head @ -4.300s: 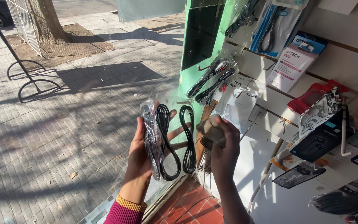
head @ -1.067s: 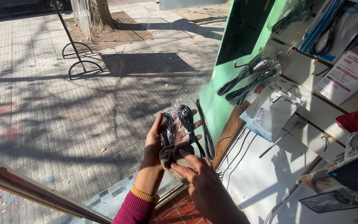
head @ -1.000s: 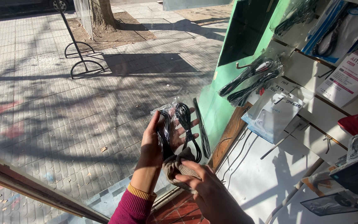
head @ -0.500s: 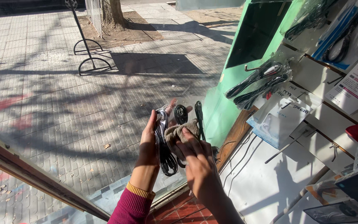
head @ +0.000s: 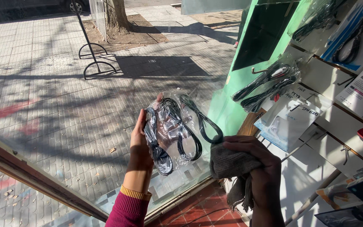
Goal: The person cleans several items of electronics packaging and accessories with a cloth. They take a boxed cable from a display hook, wipe all sides of the box, and place it on a counter. They repeat this with another boxed cable and then wipe down several individual black cables in plastic bags before hanging one back on the display.
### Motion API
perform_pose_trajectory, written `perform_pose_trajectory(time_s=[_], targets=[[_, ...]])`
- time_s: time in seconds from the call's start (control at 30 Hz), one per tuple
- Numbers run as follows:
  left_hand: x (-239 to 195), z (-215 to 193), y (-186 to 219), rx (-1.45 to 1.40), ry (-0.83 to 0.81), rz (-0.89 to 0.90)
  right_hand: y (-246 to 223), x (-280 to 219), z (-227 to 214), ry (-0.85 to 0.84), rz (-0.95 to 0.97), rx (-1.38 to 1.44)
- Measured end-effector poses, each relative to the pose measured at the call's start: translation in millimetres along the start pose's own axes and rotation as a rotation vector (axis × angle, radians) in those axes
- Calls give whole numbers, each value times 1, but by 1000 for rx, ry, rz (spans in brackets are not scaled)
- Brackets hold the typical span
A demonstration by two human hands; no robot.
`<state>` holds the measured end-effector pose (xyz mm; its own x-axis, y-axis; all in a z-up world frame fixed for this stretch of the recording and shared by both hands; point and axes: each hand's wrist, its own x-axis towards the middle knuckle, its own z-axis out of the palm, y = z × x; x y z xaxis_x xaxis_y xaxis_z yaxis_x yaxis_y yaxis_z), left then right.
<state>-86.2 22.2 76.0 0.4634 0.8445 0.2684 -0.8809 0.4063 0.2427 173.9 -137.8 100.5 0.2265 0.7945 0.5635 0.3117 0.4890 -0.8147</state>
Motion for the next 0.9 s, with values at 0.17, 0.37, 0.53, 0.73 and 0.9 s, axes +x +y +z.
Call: perform_pose_trajectory(time_s=[0.17, 0.37, 0.53, 0.73, 0.9], targets=[[-12, -7, 11, 97, 198, 1, -45, 13, -4, 188, 113, 195], [-1, -51, -2, 49, -191, -172, 2, 46, 41, 24, -402, -363], [2, -31, 2, 255, 641, 29, 56, 11, 77, -178, -405, -490], [6, -63, 17, 13, -218, -52, 143, -75, 21, -405, 163, -377], [-6, -41, 9, 70, -232, -48, 35, -41, 6, 114, 121, -346]])
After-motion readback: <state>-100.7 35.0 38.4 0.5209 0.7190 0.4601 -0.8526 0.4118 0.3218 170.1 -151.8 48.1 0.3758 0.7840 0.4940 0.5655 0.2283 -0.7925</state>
